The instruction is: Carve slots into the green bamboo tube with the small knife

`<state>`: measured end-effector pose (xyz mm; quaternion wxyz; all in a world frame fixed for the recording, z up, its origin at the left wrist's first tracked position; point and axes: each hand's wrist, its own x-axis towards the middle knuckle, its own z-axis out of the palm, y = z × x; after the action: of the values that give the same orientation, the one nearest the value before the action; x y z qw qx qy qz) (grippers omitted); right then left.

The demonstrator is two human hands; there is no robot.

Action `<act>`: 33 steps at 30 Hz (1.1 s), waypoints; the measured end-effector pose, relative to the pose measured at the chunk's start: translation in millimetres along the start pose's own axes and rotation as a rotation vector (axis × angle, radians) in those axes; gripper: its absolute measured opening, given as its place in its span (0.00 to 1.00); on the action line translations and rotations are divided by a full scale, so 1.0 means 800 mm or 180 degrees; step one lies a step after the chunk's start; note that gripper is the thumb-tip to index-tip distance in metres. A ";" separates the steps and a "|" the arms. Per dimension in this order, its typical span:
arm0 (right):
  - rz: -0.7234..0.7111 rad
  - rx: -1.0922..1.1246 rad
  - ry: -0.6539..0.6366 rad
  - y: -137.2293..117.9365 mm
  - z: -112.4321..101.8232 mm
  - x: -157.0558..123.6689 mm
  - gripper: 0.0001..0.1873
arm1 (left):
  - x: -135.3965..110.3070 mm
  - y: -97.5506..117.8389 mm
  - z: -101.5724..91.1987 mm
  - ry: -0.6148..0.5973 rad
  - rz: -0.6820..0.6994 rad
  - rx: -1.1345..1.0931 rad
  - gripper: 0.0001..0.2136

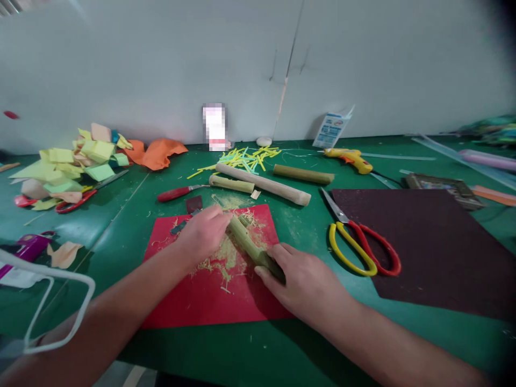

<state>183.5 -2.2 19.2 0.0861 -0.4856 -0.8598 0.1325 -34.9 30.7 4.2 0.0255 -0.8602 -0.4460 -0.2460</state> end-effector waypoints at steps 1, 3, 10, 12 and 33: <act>-0.0004 0.0007 -0.0010 0.000 0.000 0.000 0.10 | -0.001 0.001 0.001 -0.0059 -0.0016 0.0026 0.11; -0.0007 -0.0002 -0.0020 0.000 -0.001 0.000 0.10 | -0.003 0.004 0.003 -0.0159 0.0022 0.0005 0.11; -0.0033 0.0018 0.0083 0.001 0.001 0.000 0.08 | 0.000 0.001 0.001 0.0063 0.0123 -0.0163 0.10; -0.0055 0.0010 0.0083 0.001 0.001 0.000 0.08 | -0.001 0.007 0.000 -0.0108 0.0120 -0.0346 0.10; -0.0035 -0.0006 0.0054 0.002 -0.002 -0.001 0.11 | -0.002 0.015 0.001 -0.0006 0.0055 -0.0501 0.10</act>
<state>185.7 -1.5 20.6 0.0937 -0.4822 -0.8617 0.1271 -25.7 22.2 4.7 -0.0405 -0.8636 -0.4178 -0.2792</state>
